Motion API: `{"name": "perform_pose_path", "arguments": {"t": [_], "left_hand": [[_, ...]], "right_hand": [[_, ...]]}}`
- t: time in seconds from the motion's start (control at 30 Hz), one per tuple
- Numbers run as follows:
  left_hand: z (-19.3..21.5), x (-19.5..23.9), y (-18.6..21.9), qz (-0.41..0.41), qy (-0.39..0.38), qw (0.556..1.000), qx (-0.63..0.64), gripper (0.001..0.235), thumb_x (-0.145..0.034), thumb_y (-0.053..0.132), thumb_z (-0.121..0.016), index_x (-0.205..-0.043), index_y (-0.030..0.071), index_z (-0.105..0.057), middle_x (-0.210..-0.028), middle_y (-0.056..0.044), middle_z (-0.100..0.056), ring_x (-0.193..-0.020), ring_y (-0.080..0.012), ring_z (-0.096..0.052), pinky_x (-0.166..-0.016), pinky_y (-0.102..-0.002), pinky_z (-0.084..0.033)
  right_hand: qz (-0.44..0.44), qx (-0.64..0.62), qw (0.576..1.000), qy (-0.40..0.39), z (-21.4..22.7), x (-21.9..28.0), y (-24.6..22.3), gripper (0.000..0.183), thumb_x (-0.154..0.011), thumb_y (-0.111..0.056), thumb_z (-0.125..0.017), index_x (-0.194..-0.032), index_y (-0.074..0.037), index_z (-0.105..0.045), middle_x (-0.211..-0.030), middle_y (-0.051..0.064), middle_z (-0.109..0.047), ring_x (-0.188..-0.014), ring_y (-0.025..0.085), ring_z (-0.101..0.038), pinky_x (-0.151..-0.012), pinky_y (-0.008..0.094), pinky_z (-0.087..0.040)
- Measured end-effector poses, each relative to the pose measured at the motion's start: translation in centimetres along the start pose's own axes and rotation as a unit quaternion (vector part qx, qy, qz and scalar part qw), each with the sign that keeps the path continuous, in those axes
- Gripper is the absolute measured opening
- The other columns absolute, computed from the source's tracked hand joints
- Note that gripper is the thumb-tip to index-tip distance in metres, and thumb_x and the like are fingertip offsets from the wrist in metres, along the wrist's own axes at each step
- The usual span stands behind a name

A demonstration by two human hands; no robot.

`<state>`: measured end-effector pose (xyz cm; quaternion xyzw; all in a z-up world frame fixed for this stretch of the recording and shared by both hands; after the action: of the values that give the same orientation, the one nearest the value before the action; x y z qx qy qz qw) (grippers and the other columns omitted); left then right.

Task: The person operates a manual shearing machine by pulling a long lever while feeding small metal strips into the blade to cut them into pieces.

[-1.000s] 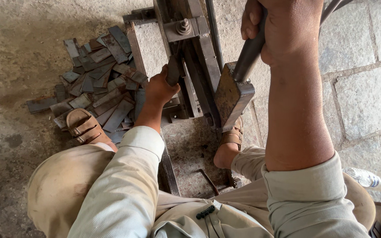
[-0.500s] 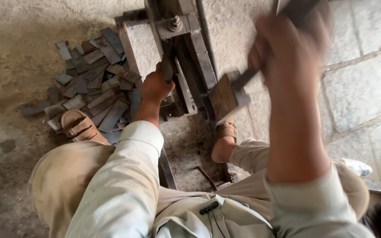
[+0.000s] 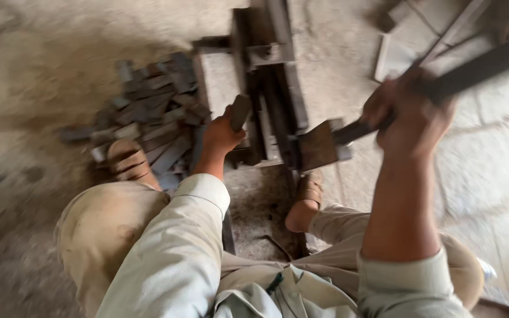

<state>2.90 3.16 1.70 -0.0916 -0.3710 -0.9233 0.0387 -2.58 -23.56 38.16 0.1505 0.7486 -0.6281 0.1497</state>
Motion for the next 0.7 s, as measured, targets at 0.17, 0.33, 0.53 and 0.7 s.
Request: {"name": "perform_pose_path", "arguments": {"t": [0.17,0.33,0.53,0.7], "left_hand": [[8.8,1.8,-4.7,0.002,0.122,0.991,0.052,0.083,-0.078,0.038,-0.076,-0.152,0.018,-0.046,-0.127,-0.019,-0.07,-0.109,-0.0387,-0.07,-0.087,-0.05,-0.058],[21.3,4.6,-17.8,0.209,0.442,0.857,0.163,0.108,-0.095,0.063,-0.077,-0.162,0.004,-0.015,-0.16,-0.029,-0.038,-0.147,-0.0397,-0.038,-0.117,-0.051,-0.03],[18.0,3.7,-26.0,0.332,0.411,0.834,0.156,0.057,-0.103,0.056,-0.061,-0.13,0.005,-0.064,-0.122,-0.018,-0.076,-0.11,-0.0303,-0.075,-0.097,-0.045,-0.06],[2.0,2.0,-23.8,0.272,0.099,0.957,-0.03,0.056,-0.092,0.044,-0.072,-0.133,0.008,-0.059,-0.14,-0.019,-0.059,-0.13,-0.0384,-0.054,-0.105,-0.053,-0.046]], "right_hand": [[-0.055,0.081,0.995,0.007,-0.9,-6.9,3.8,0.008,-0.1,0.006,-0.055,-0.095,0.0,-0.056,-0.074,0.013,-0.057,-0.053,0.024,-0.056,-0.048,0.037,-0.05],[-0.156,0.055,0.986,-0.015,2.3,-11.0,10.9,0.024,-0.117,-0.016,-0.051,-0.094,-0.009,-0.053,-0.071,0.004,-0.049,-0.055,0.016,-0.05,-0.055,0.031,-0.049],[-0.198,0.05,0.979,0.003,9.4,-12.8,16.5,0.034,-0.123,-0.028,-0.056,-0.092,-0.016,-0.049,-0.07,-0.001,-0.048,-0.057,0.012,-0.05,-0.057,0.028,-0.044],[-0.225,0.085,0.968,0.07,15.8,-11.8,19.8,0.032,-0.122,-0.026,-0.056,-0.092,-0.015,-0.05,-0.071,0.001,-0.049,-0.056,0.013,-0.05,-0.057,0.029,-0.044]]}}
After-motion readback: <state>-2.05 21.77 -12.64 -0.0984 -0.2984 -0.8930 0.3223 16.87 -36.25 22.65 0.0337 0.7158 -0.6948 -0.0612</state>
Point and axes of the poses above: each hand's wrist, its own x-axis away from the middle knuckle, its own z-axis out of the back of the hand, y = z × x, the point moved 6 cm from there along -x, towards the middle knuckle
